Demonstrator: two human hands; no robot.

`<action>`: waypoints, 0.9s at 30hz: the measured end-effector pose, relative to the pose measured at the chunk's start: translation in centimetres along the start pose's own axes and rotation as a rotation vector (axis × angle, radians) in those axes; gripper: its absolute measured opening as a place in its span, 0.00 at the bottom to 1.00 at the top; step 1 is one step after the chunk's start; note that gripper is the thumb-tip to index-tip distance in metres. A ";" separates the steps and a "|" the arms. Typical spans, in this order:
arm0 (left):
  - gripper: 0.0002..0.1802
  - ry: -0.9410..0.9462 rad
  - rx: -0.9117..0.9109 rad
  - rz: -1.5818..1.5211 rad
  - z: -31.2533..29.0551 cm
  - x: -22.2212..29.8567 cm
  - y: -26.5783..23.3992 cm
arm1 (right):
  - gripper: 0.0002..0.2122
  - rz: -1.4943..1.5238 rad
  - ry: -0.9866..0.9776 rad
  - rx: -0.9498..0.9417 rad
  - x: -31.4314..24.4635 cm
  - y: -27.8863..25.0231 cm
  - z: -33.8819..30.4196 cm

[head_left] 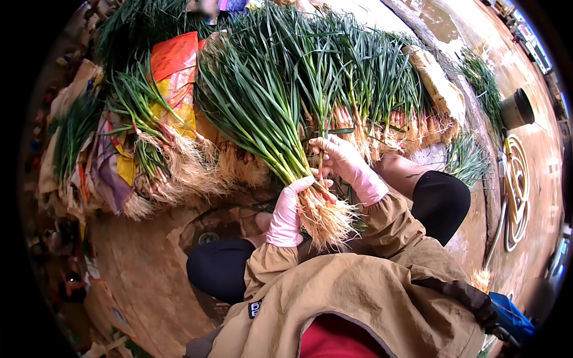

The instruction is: The person processes bundles of leeks by hand, removing a protective covering, gathering individual stalks into a large bunch, and tying the bunch with a thin green cord.

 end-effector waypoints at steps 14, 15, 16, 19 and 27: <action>0.18 -0.025 -0.111 -0.137 -0.4 0.3 -0.3 | 0.16 0.358 0.016 -0.213 1.2 3.1 -0.2; 0.20 -0.025 -0.100 -0.092 -0.9 0.5 0.3 | 0.15 0.442 0.012 -0.243 1.0 3.5 -0.1; 0.21 -0.070 -0.081 -0.090 -1.3 0.5 0.6 | 0.14 0.210 -0.020 -0.125 0.9 2.9 0.5; 0.23 -0.064 -0.018 -0.051 -1.2 0.2 -0.5 | 0.11 -0.359 -0.136 0.114 -0.7 2.8 0.4; 0.22 -0.010 -0.124 -0.003 -0.2 -1.2 0.9 | 0.12 0.962 0.283 -0.005 6.0 -0.9 5.2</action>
Point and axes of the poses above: each hand's wrist, its own z-axis towards the middle knuckle, its own y-axis out of the palm, x = y × z, the point moved 8 cm from there along z, towards the middle knuckle, and after that the axes turned 8 degrees about -z, right-handed, at the moved point
